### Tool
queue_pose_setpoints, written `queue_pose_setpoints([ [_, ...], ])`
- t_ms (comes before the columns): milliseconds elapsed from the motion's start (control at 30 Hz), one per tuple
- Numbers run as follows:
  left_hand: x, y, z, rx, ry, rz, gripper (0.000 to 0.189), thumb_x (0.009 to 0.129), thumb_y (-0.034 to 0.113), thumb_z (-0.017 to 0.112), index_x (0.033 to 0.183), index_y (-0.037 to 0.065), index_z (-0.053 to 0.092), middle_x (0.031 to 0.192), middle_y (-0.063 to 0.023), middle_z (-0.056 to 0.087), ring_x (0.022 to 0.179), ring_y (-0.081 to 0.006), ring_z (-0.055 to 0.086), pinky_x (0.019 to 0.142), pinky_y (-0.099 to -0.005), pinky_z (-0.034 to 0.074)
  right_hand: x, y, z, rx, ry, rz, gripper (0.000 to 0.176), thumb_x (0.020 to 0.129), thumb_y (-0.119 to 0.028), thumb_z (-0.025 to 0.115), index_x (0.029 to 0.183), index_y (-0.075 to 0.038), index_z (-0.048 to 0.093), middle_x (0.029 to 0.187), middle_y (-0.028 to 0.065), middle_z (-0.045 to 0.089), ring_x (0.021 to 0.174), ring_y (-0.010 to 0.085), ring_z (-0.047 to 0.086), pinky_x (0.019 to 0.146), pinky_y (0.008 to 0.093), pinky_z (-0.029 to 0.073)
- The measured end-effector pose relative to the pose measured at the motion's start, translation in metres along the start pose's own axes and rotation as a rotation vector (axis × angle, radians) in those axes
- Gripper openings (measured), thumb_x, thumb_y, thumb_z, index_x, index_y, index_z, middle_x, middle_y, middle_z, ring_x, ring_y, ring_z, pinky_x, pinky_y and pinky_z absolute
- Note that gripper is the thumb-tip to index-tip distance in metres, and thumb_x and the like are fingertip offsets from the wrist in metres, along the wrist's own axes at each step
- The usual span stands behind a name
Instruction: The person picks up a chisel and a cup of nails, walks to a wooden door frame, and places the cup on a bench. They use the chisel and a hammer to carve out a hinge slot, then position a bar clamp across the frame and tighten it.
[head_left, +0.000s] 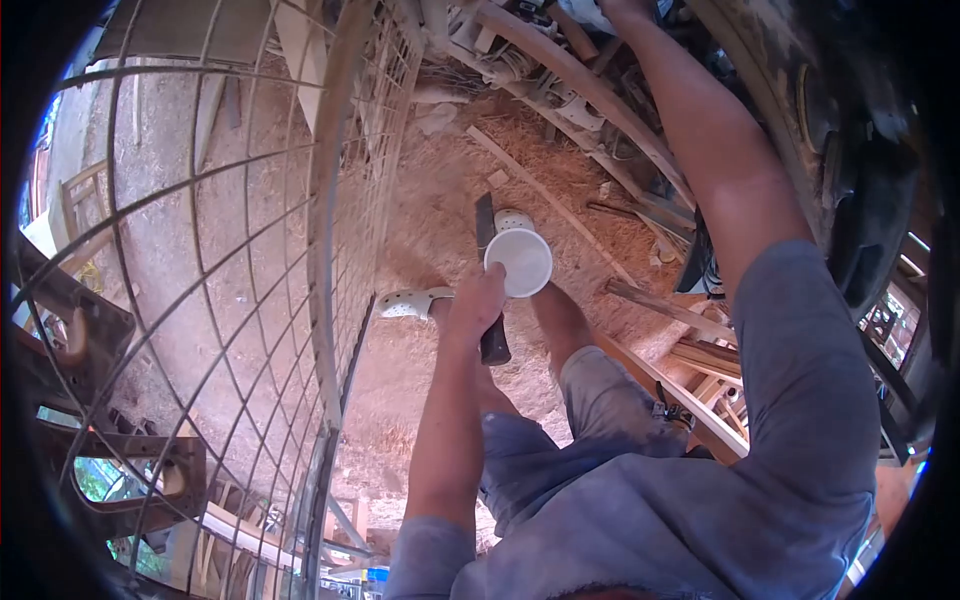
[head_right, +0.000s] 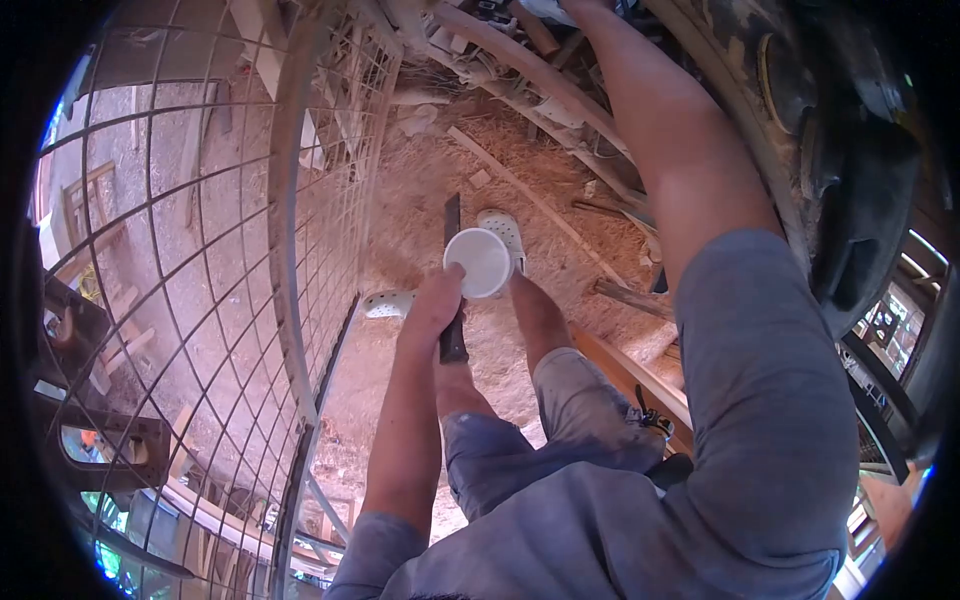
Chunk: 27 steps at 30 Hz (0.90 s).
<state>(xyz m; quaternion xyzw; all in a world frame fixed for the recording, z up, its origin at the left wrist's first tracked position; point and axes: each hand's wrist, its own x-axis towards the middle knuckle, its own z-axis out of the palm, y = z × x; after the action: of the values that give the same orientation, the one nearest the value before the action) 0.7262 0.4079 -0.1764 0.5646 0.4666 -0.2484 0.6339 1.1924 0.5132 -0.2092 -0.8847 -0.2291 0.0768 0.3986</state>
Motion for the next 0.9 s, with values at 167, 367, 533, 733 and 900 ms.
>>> queue_pose_setpoints([
  [167,-0.007,0.010,-0.020,-0.137,0.060,-0.204,0.049,0.090,0.033,0.037,0.089,-0.010,0.061,0.086,-0.0311,0.064,0.087,-0.0425,0.063,0.081,-0.0486,0.045,0.018,0.034,0.009,-0.132,0.109,-0.068,0.047,0.088,-0.032,0.060,0.122,0.000,0.056,0.105,0.0220,0.067,0.099,0.0317,0.063,0.086,0.0368,0.049],
  [367,0.007,0.006,-0.028,-0.074,0.090,-0.122,0.053,0.088,0.035,0.037,0.088,-0.012,0.061,0.080,-0.0285,0.064,0.082,-0.0405,0.064,0.080,-0.0470,0.045,0.011,0.021,-0.004,-0.107,0.092,-0.085,0.044,0.089,-0.033,0.059,0.118,0.000,0.056,0.099,0.0194,0.065,0.092,0.0295,0.062,0.081,0.0361,0.049],
  [533,0.004,0.026,-0.032,-0.096,0.091,-0.156,0.049,0.090,0.034,0.036,0.085,-0.009,0.061,0.078,-0.0283,0.064,0.078,-0.0409,0.064,0.078,-0.0469,0.046,0.002,0.018,0.005,-0.171,0.027,-0.123,0.042,0.090,-0.034,0.058,0.115,0.000,0.057,0.095,0.0172,0.064,0.087,0.0276,0.061,0.077,0.0355,0.048],
  [733,0.003,0.031,-0.027,-0.039,0.070,-0.106,0.046,0.092,0.031,0.036,0.081,-0.006,0.061,0.073,-0.0258,0.063,0.075,-0.0368,0.066,0.074,-0.0462,0.047,-0.008,0.026,0.013,-0.197,0.001,-0.139,0.040,0.091,-0.035,0.058,0.111,0.000,0.057,0.089,0.0145,0.063,0.080,0.0254,0.060,0.073,0.0348,0.048],
  [900,0.002,0.038,-0.025,-0.126,0.105,-0.203,0.043,0.094,0.028,0.034,0.081,-0.003,0.061,0.072,-0.0246,0.063,0.072,-0.0351,0.066,0.074,-0.0453,0.049,-0.007,0.030,0.013,-0.146,0.025,-0.126,0.039,0.092,-0.035,0.057,0.108,0.000,0.057,0.085,0.0123,0.062,0.074,0.0235,0.059,0.069,0.0342,0.047],
])
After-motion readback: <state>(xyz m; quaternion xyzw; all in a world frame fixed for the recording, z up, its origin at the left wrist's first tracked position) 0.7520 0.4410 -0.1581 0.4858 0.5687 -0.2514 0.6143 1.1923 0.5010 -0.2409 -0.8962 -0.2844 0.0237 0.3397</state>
